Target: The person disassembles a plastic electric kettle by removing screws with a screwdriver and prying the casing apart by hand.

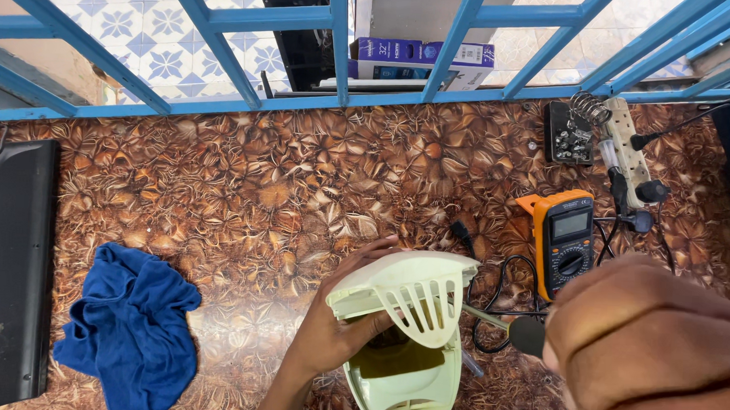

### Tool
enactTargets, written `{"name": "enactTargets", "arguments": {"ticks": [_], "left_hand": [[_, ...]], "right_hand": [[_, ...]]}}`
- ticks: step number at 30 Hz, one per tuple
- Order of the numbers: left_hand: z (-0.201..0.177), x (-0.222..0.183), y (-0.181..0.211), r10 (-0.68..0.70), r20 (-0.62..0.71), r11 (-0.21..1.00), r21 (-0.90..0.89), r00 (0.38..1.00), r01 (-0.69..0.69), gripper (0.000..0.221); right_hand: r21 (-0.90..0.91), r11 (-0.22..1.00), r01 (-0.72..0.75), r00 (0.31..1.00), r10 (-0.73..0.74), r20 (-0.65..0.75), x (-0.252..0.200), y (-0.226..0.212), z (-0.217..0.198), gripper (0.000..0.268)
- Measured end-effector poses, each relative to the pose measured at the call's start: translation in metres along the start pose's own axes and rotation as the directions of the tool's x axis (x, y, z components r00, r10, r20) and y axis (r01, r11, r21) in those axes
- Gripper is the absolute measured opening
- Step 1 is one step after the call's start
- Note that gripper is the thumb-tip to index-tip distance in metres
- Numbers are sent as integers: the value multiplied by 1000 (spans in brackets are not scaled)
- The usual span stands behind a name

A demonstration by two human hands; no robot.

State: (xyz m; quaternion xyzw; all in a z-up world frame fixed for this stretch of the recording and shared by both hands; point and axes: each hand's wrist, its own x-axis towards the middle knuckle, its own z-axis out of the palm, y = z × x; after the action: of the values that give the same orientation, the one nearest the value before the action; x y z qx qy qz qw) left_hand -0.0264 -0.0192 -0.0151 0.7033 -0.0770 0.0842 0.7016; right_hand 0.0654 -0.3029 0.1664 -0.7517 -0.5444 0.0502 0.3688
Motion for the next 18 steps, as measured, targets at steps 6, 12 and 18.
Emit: {"name": "enactTargets", "arguments": {"ticks": [6, 12, 18], "left_hand": [[0, 0, -5, -62, -29, 997, -48, 998, 61, 56], [-3, 1, -5, 20, -33, 995, 98, 999, -16, 52], [-5, 2, -3, 27, -2, 997, 68, 1000, -27, 52]], "right_hand": [[632, 772, 68, 963, 113, -243, 62, 0, 51, 40], [333, 942, 36, 644, 233, -729, 62, 9, 107, 17], [163, 985, 56, 455, 120, -882, 69, 17, 124, 52]]}}
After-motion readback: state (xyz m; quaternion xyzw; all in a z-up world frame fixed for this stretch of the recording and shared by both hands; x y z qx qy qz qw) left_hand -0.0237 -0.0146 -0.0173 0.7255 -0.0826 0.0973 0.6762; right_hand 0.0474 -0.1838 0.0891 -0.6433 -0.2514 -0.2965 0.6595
